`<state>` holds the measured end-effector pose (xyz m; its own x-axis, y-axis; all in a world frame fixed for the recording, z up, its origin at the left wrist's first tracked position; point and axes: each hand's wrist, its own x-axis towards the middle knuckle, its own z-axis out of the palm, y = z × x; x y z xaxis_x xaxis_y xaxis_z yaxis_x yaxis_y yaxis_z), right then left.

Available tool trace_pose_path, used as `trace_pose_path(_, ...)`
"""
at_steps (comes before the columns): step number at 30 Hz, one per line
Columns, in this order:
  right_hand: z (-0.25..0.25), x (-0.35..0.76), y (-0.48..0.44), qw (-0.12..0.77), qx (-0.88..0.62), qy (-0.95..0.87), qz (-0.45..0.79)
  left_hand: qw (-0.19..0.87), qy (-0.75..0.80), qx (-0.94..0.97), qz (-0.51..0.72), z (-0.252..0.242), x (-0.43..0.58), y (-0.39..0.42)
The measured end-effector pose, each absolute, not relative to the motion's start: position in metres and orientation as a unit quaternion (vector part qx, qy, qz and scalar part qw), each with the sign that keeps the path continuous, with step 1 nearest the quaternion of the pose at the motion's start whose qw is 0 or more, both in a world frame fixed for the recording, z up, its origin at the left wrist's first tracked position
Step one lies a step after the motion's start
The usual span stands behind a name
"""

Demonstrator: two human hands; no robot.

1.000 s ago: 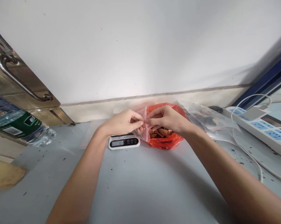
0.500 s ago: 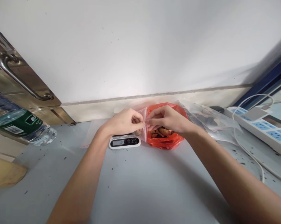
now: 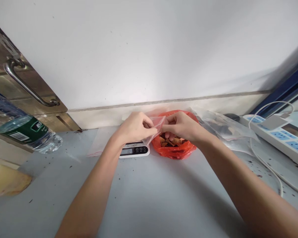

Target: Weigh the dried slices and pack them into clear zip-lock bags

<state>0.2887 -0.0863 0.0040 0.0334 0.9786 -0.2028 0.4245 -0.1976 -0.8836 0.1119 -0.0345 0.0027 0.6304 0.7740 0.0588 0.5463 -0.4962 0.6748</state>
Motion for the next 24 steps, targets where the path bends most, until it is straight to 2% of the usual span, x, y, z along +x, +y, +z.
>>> trace_pose_path(5,0.003,0.295,-0.084,0.321,-0.702,-0.552,0.316,0.285,0.425,0.807,0.295,0.008,0.103,-0.030)
trace_pose_path(12,-0.012,0.281,-0.083,0.422,-0.630,-0.634,0.149,0.299,0.395,0.819,0.290,0.006,0.111,-0.036)
trace_pose_path(15,-0.017,0.277,-0.082,0.415,-0.597,-0.668,0.160,0.290,0.382,0.828,0.291,0.006,0.114,-0.041)
trace_pose_path(19,-0.015,0.283,-0.083,0.346,-0.603,-0.686,0.214,0.303,0.356,0.837,0.284,0.010,0.109,-0.040)
trace_pose_path(21,-0.014,0.289,-0.083,0.313,-0.604,-0.699,0.220,0.285,0.375,0.824,0.314,0.011,0.104,-0.035)
trace_pose_path(24,-0.014,0.298,-0.082,0.329,-0.576,-0.720,0.205,0.257,0.457,0.750,0.403,0.007,0.095,-0.022)
